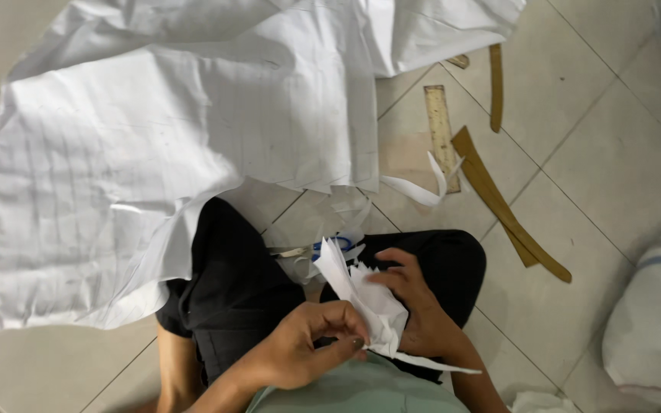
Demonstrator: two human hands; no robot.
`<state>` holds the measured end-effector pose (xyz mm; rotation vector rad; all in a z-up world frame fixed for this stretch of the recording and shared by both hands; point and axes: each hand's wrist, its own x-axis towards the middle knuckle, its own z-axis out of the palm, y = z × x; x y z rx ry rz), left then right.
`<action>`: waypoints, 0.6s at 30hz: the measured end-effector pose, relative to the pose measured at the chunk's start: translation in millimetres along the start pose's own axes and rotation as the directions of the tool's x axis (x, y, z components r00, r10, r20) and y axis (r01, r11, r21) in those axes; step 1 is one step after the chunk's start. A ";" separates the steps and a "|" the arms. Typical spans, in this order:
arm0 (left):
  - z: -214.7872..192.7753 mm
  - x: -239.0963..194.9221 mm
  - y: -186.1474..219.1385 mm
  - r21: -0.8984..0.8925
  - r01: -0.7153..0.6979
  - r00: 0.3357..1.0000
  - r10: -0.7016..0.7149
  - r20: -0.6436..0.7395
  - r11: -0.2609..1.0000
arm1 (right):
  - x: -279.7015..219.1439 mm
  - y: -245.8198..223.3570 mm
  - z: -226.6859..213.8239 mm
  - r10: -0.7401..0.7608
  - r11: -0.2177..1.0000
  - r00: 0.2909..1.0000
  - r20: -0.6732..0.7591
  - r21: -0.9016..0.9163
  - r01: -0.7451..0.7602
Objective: The person sits on the floor and uses blue-handled scissors to cut a piece of white paper along a drawn line. They trim the paper into a long strip, then tear and fold the resulting pieces by hand.
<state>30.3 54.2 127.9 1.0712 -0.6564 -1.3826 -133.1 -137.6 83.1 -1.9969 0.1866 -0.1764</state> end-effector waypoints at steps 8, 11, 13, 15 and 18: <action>4.4 30.6 -0.1 0.613 -0.323 0.932 0.356 0.072 0.721 | -17.9 -23.1 -26.3 0.018 0.978 0.984 0.179 0.203 -0.055; 5.7 47.5 -18.6 0.516 -0.269 0.947 0.126 0.295 0.813 | -26.9 -21.7 -43.4 0.070 0.946 0.956 0.286 0.286 -0.155; 4.0 55.1 -44.6 0.666 -0.347 0.935 0.191 0.298 0.660 | -37.9 -9.3 -64.7 0.352 0.922 0.830 0.433 -0.009 -0.386; -1.2 56.5 -54.4 0.747 -0.278 0.960 0.150 0.236 0.604 | -60.2 2.7 -98.1 0.433 0.892 0.849 0.303 -0.010 -0.451; -24.1 53.0 -80.7 0.885 -0.164 0.980 0.176 0.095 0.436 | -141.9 58.7 -159.6 0.527 0.850 0.833 -0.169 0.102 -0.517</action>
